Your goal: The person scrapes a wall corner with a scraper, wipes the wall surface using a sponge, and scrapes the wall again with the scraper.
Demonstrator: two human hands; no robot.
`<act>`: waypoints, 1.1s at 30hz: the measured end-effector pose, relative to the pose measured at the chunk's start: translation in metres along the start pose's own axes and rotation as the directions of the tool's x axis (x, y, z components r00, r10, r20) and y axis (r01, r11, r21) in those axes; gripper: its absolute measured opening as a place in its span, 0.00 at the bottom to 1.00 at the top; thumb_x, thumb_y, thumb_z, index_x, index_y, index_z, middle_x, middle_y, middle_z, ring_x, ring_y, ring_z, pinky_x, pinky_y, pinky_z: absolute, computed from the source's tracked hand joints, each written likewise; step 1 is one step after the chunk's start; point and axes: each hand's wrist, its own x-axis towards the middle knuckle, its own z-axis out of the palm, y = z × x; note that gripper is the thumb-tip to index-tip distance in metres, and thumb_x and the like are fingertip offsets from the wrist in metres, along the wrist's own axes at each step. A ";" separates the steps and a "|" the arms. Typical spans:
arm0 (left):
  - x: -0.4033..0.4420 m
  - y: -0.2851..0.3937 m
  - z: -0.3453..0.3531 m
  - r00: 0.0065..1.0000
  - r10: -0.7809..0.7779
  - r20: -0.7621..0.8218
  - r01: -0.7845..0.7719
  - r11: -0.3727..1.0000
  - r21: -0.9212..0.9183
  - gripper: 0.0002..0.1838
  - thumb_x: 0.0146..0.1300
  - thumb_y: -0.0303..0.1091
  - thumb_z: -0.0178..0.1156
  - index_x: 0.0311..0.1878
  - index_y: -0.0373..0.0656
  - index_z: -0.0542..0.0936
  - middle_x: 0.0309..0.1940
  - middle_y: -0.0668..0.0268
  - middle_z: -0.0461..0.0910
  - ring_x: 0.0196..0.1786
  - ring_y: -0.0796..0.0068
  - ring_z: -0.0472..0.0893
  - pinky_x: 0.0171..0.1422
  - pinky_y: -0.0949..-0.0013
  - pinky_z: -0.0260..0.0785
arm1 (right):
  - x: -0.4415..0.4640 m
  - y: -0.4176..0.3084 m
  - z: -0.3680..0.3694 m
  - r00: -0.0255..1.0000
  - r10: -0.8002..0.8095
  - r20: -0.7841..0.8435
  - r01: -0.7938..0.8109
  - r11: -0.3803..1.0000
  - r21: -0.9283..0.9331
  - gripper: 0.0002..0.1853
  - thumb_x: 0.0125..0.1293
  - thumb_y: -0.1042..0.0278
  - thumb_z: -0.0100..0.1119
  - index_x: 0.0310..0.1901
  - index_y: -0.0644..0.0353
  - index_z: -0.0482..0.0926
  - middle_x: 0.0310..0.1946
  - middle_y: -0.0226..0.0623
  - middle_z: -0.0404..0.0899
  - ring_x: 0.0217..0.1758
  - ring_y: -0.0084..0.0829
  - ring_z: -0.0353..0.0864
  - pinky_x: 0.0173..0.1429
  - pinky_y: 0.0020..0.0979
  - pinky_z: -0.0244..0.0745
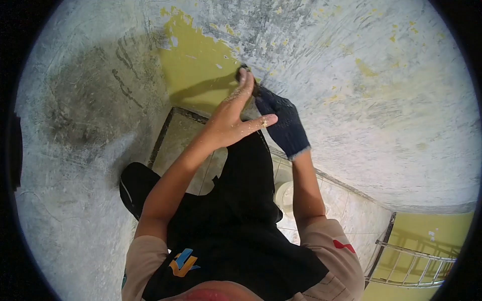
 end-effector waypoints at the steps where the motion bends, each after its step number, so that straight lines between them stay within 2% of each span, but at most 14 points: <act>1: -0.001 0.001 -0.001 0.999 0.008 0.047 -0.008 1.000 -0.019 0.65 0.63 0.64 0.71 0.82 0.26 0.45 0.83 0.32 0.41 0.86 0.41 0.45 0.86 0.53 0.45 | -0.006 -0.004 0.000 1.000 -0.014 -0.025 0.015 0.999 0.043 0.18 0.75 0.73 0.57 0.64 0.64 0.81 0.54 0.50 0.88 0.56 0.33 0.87 0.61 0.34 0.79; 3: -0.001 -0.003 0.001 0.995 0.070 0.065 -0.075 0.994 0.084 0.68 0.61 0.68 0.69 0.80 0.20 0.45 0.81 0.25 0.40 0.84 0.37 0.49 0.85 0.54 0.50 | -0.005 -0.006 -0.012 0.989 0.134 0.062 -0.136 0.990 0.026 0.19 0.74 0.74 0.57 0.64 0.65 0.81 0.56 0.50 0.87 0.59 0.31 0.86 0.62 0.33 0.77; 5: 0.000 -0.003 0.003 1.000 0.019 0.016 -0.020 0.994 0.104 0.69 0.60 0.69 0.69 0.80 0.19 0.45 0.80 0.25 0.41 0.84 0.36 0.49 0.85 0.54 0.51 | 0.004 0.007 -0.006 0.989 -0.120 0.084 0.127 0.988 -0.084 0.20 0.74 0.74 0.58 0.65 0.65 0.80 0.59 0.51 0.86 0.61 0.31 0.85 0.64 0.33 0.76; 9: 0.001 -0.001 -0.002 1.000 0.006 0.027 -0.009 0.991 0.130 0.71 0.58 0.72 0.69 0.80 0.18 0.44 0.80 0.24 0.40 0.84 0.35 0.48 0.84 0.52 0.53 | -0.006 0.008 0.002 0.994 0.085 0.070 -0.092 0.990 0.110 0.21 0.73 0.73 0.58 0.65 0.66 0.79 0.59 0.51 0.85 0.61 0.35 0.85 0.65 0.33 0.76; 10: -0.002 0.000 -0.001 0.998 -0.019 0.056 0.017 1.000 0.023 0.72 0.57 0.72 0.70 0.79 0.18 0.45 0.80 0.24 0.41 0.84 0.35 0.48 0.84 0.52 0.53 | -0.010 0.004 -0.004 0.996 0.057 0.073 -0.064 0.993 0.098 0.21 0.73 0.73 0.58 0.65 0.67 0.79 0.59 0.50 0.85 0.61 0.35 0.85 0.65 0.34 0.76; 13: -0.002 -0.001 0.000 1.000 -0.007 -0.008 0.008 0.997 0.081 0.68 0.59 0.66 0.72 0.81 0.22 0.45 0.82 0.28 0.41 0.85 0.40 0.46 0.86 0.52 0.46 | 0.003 0.005 0.008 0.997 -0.040 0.068 0.037 0.999 0.037 0.21 0.74 0.74 0.58 0.66 0.68 0.78 0.59 0.48 0.86 0.60 0.29 0.83 0.66 0.32 0.75; 15: -0.001 0.000 -0.011 0.999 -0.019 -0.050 0.025 0.992 0.125 0.68 0.60 0.66 0.72 0.81 0.22 0.45 0.82 0.28 0.41 0.85 0.39 0.46 0.86 0.52 0.46 | 0.010 0.012 0.028 1.000 -0.020 -0.017 0.025 0.933 0.359 0.20 0.75 0.74 0.58 0.66 0.69 0.78 0.59 0.46 0.86 0.60 0.25 0.81 0.66 0.32 0.75; 19: -0.005 -0.003 -0.012 0.999 -0.029 0.029 0.028 0.998 0.052 0.69 0.60 0.65 0.73 0.81 0.22 0.43 0.82 0.28 0.40 0.86 0.38 0.44 0.86 0.53 0.46 | -0.002 0.017 0.010 0.999 0.002 0.036 -0.009 0.977 0.211 0.20 0.74 0.73 0.59 0.64 0.70 0.79 0.58 0.45 0.87 0.60 0.25 0.82 0.65 0.31 0.76; 20: -0.004 -0.004 -0.008 1.000 0.010 0.019 -0.011 0.999 0.051 0.69 0.60 0.65 0.72 0.81 0.22 0.43 0.82 0.28 0.40 0.86 0.39 0.44 0.86 0.53 0.46 | 0.001 0.007 -0.001 0.983 0.140 0.119 -0.152 0.983 0.105 0.19 0.73 0.74 0.60 0.63 0.70 0.79 0.56 0.47 0.87 0.60 0.28 0.84 0.65 0.32 0.77; 21: -0.003 -0.004 -0.004 0.999 0.052 0.013 -0.053 0.998 0.042 0.68 0.60 0.65 0.72 0.81 0.22 0.43 0.82 0.28 0.40 0.86 0.39 0.43 0.86 0.53 0.45 | 0.006 0.007 0.004 0.984 0.132 0.118 -0.144 0.984 0.101 0.19 0.73 0.74 0.60 0.63 0.70 0.79 0.56 0.47 0.87 0.60 0.28 0.84 0.65 0.32 0.77; 23: 0.001 -0.008 -0.007 0.997 0.055 -0.047 -0.050 0.993 0.106 0.69 0.60 0.65 0.72 0.81 0.22 0.43 0.82 0.28 0.40 0.86 0.39 0.43 0.87 0.53 0.45 | 0.018 0.018 0.019 0.950 -0.310 0.023 0.311 0.940 -0.138 0.19 0.73 0.73 0.59 0.63 0.69 0.80 0.57 0.48 0.87 0.61 0.32 0.85 0.66 0.34 0.77; 29: -0.002 -0.008 -0.015 0.999 0.034 0.019 -0.035 0.998 0.061 0.71 0.58 0.69 0.72 0.81 0.22 0.42 0.81 0.27 0.40 0.86 0.37 0.43 0.87 0.51 0.43 | 0.007 -0.010 0.002 0.993 0.087 0.085 -0.093 0.992 0.081 0.19 0.76 0.70 0.58 0.65 0.65 0.80 0.59 0.47 0.86 0.61 0.34 0.85 0.64 0.35 0.77; 30: -0.002 -0.007 -0.013 0.999 0.033 -0.012 -0.031 0.995 0.090 0.72 0.57 0.70 0.72 0.81 0.22 0.43 0.81 0.27 0.40 0.86 0.37 0.43 0.87 0.51 0.44 | 0.013 -0.001 0.005 0.996 -0.031 0.078 0.033 0.999 -0.034 0.26 0.67 0.79 0.54 0.68 0.63 0.78 0.58 0.46 0.86 0.49 0.34 0.87 0.58 0.27 0.78; 33: 0.001 -0.004 -0.020 0.997 0.035 -0.072 -0.024 0.989 0.146 0.75 0.53 0.72 0.73 0.81 0.22 0.43 0.81 0.27 0.40 0.86 0.37 0.43 0.86 0.51 0.45 | 0.029 0.027 0.033 0.963 -0.269 0.032 0.267 0.962 0.060 0.25 0.68 0.79 0.54 0.68 0.63 0.78 0.60 0.47 0.85 0.43 0.33 0.85 0.52 0.27 0.80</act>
